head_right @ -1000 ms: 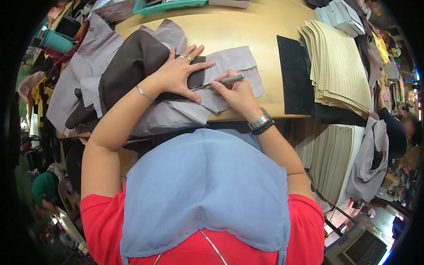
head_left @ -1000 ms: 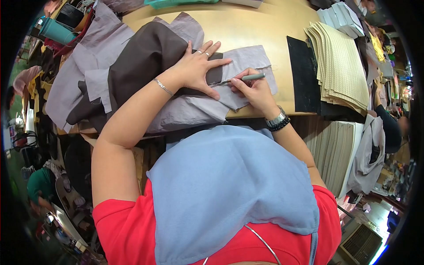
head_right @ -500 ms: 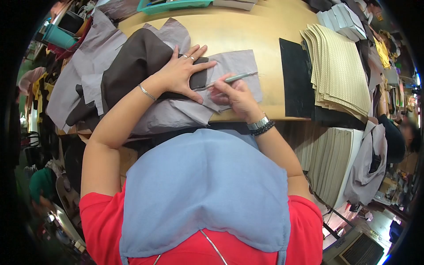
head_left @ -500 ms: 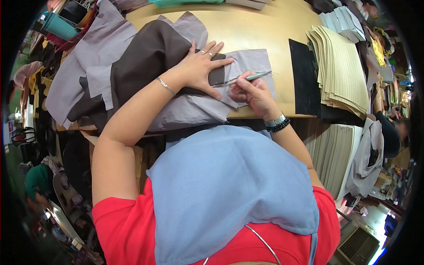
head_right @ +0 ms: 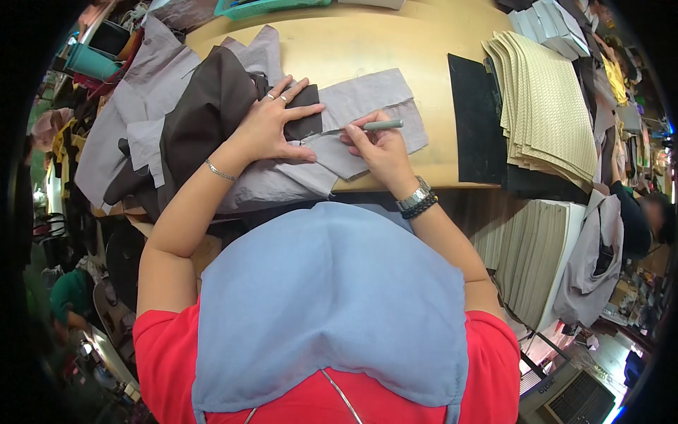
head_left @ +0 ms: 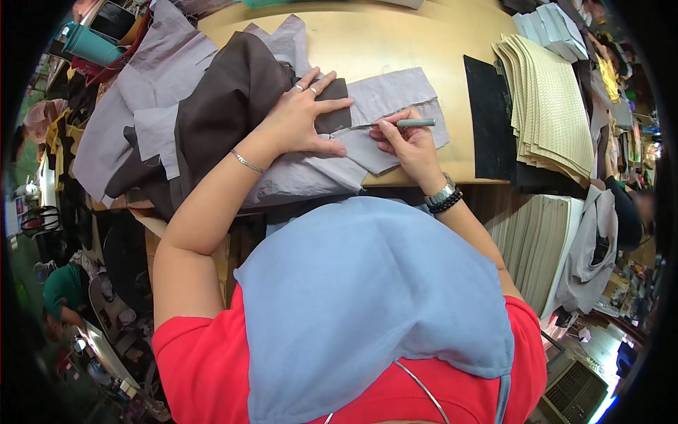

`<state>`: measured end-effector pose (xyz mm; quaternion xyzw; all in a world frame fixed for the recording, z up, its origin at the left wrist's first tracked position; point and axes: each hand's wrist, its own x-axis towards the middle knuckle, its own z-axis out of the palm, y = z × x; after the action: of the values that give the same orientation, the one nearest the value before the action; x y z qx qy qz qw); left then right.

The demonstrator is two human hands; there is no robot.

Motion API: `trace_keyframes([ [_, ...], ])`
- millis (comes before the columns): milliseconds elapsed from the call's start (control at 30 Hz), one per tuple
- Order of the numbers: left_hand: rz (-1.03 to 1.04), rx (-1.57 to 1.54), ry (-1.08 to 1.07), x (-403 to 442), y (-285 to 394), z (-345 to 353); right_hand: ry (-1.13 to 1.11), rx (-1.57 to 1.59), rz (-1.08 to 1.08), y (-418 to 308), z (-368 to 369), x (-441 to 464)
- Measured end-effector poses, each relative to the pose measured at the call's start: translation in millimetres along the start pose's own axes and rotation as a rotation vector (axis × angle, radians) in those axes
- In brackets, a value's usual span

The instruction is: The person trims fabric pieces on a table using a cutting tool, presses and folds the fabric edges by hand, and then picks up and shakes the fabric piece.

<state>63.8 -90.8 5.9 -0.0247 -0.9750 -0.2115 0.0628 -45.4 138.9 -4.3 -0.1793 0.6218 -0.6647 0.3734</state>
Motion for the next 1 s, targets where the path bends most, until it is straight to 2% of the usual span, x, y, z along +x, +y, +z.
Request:
trace_keyframes([
  [433, 0.024, -0.019, 0.032, -1.5, 1.0, 0.0, 0.004, -0.089, -0.065, 1.4, 2.3, 2.7],
  [733, 0.026, -0.053, 0.034, -1.7, 0.3, 0.7, 0.114, 0.077, -0.042, 1.5, 1.2, -1.9],
  [1000, 0.01, -0.087, 0.024, -1.9, -2.0, 3.7, 0.112, 0.091, -0.055, 2.6, 0.6, -2.2],
])
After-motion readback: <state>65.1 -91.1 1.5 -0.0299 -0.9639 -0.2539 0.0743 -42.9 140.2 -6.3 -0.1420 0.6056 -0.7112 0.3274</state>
